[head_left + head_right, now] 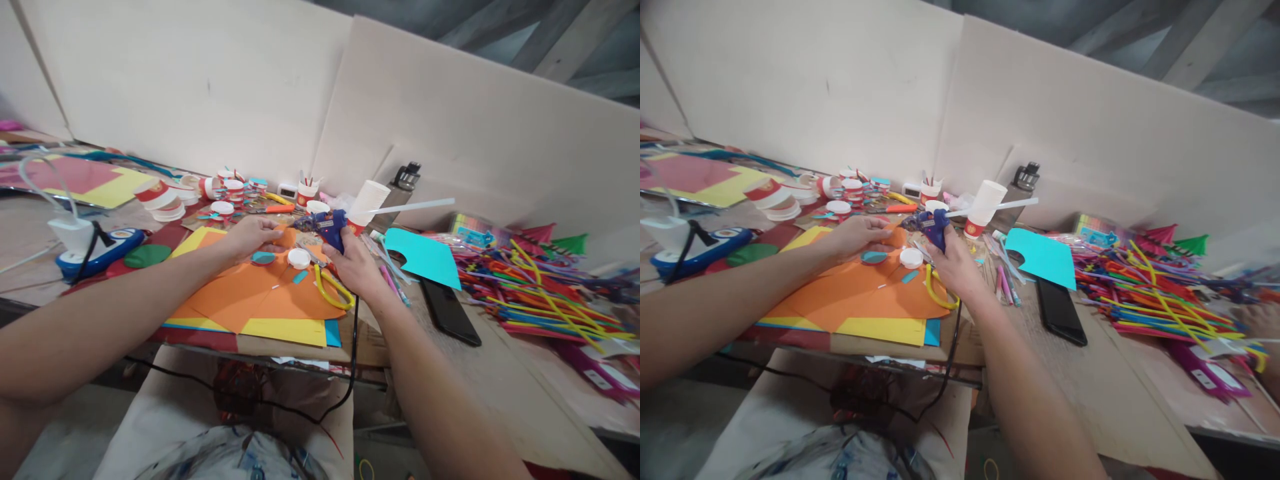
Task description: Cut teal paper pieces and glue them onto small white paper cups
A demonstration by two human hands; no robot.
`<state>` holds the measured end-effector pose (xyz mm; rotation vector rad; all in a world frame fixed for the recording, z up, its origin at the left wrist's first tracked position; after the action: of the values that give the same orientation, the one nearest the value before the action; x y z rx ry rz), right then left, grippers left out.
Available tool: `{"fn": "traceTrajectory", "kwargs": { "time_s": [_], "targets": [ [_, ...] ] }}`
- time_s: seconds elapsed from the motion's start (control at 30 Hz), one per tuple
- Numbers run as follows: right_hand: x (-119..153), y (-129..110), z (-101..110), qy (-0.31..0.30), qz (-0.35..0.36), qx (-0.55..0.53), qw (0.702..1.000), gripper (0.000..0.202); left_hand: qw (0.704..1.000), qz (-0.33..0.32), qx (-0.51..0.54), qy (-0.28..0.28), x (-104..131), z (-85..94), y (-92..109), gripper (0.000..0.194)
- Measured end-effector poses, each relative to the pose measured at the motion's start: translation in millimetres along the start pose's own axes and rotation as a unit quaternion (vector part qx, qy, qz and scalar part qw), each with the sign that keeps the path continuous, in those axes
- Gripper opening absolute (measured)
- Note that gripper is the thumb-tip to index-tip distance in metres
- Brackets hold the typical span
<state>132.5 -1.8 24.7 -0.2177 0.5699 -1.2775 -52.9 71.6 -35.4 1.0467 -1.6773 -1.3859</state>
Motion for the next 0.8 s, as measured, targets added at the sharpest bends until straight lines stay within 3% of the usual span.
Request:
{"fn": "traceTrajectory", "kwargs": {
  "time_s": [0.4, 0.57, 0.7, 0.8],
  "targets": [
    [0, -2, 3, 0.006, -0.013, 0.016, 1.0, 0.029, 1.0, -0.002, -0.012, 0.014, 2, -1.2, 2, 0.01],
    [0, 0, 3, 0.01, -0.013, 0.018, 1.0, 0.037, 1.0, -0.014, -0.018, 0.018, 2, 0.8, 2, 0.014],
    [-3, 11, 3, 0.026, -0.028, 0.014, 0.999, 0.041, 0.999, -0.042, -0.029, 0.003, 3, 1.5, 3, 0.017],
    [-8, 32, 2, 0.027, -0.085, -0.004, 0.996, 0.038, 0.998, -0.049, -0.026, 0.001, 4, 0.5, 4, 0.017]
  ]
}}
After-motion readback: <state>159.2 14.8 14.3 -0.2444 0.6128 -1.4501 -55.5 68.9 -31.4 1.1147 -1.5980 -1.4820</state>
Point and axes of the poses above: each hand's wrist, its own x-axis away from the middle knuckle, its own z-axis out of the back of the hand, y = z × x, the point moved 6 cm from there along -x, towards the middle knuckle, and after that the axes turned 7 degrees about -y, right-handed, at the moved point
